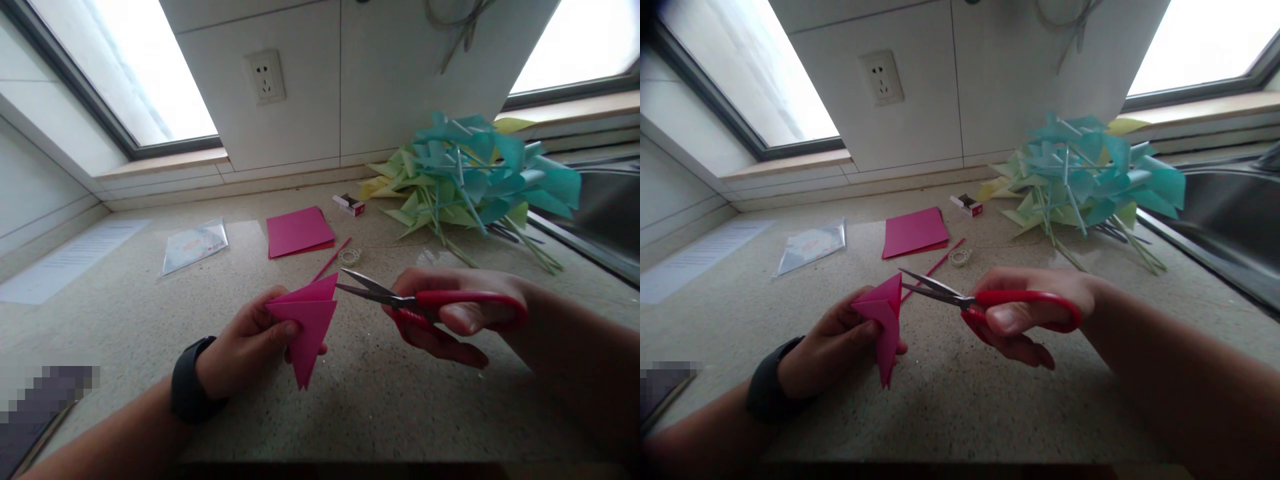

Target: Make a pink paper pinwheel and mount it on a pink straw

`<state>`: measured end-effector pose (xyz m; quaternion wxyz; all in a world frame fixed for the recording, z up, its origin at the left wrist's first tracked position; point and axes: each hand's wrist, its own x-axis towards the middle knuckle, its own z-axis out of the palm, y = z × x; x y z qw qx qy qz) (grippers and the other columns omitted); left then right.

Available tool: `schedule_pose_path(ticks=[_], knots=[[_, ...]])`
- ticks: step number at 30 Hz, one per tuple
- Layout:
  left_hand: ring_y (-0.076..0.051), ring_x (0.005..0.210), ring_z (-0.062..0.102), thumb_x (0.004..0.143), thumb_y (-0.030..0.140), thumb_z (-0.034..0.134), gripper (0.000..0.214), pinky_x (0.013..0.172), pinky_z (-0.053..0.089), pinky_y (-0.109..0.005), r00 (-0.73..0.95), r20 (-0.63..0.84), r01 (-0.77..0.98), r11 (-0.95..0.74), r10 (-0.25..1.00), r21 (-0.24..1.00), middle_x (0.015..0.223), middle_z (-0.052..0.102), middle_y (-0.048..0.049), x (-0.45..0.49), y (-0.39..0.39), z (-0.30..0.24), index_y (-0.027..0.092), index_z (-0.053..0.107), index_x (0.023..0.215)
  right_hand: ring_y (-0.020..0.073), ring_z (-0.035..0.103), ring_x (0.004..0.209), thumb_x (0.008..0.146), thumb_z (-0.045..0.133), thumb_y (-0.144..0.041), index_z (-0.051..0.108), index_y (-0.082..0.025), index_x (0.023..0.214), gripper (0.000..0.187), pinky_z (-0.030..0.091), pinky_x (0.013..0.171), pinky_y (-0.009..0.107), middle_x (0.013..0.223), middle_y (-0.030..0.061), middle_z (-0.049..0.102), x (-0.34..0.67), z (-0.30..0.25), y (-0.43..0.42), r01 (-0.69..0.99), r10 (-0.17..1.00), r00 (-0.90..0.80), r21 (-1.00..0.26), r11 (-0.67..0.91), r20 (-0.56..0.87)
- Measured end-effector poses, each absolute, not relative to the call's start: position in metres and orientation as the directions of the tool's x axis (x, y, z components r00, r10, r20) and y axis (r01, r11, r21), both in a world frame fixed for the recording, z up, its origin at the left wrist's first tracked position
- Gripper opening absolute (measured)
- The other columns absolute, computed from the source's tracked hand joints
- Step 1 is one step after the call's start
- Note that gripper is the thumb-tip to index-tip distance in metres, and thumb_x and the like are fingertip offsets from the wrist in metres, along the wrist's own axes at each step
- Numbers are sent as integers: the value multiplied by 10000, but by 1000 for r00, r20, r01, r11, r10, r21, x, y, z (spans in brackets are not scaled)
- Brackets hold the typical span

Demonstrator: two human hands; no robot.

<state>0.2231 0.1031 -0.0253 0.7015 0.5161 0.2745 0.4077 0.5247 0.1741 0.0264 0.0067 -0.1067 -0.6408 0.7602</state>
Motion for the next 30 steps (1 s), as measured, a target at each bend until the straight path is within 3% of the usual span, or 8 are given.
schedule_pose_path(ticks=[4,9,14,18,21,25,30], knots=[[-159,705,752,949,282,682,145,572,547,-195,506,25,-216,98,862,972,850,780,-56,221,104,-24,173,603,1001,60,479,400,872,653,-637,566,-155,741,507,400,391,157,537,-46,533,529,24,177,150,141,-974,-973,-174,-176],[-95,627,655,912,194,714,54,565,501,-153,442,121,-116,-77,889,990,770,725,-7,218,104,-19,173,683,951,61,494,405,863,656,-650,563,-148,765,520,411,397,153,535,-41,539,534,23,183,193,114,-970,-967,-164,-213],[-145,705,657,910,326,720,145,626,540,-221,355,160,-84,-139,921,987,841,753,-41,215,104,-23,192,770,932,62,485,405,842,655,-684,553,-160,767,539,412,402,157,532,-54,518,533,22,185,246,85,-962,-959,-139,-259],[-197,833,712,910,376,715,233,745,590,-294,294,121,-122,-88,948,989,1022,774,-74,209,103,-33,215,769,1070,65,489,408,857,651,-666,553,-164,781,517,427,410,165,539,-54,526,532,21,186,240,71,-965,-960,-142,-252],[-236,870,752,908,392,715,270,770,618,-326,305,12,-147,35,952,989,1030,793,-107,206,102,-35,191,761,1082,55,471,401,855,660,-658,552,-163,778,512,412,402,149,533,-61,509,532,22,186,235,81,-965,-959,-159,-249],[-201,784,778,936,378,689,233,679,619,-244,396,-37,-283,160,917,945,930,816,-107,211,102,-27,181,757,1040,52,472,406,864,672,-632,571,-152,798,494,414,407,146,543,-64,499,531,22,184,215,91,-968,-959,-187,-234],[-172,753,772,949,344,678,180,650,612,-211,469,-44,-380,246,882,892,840,809,-69,216,107,-23,177,743,970,59,490,405,914,621,-607,569,-151,783,477,420,407,154,562,-52,487,522,17,178,82,112,-988,-979,-185,-104]])
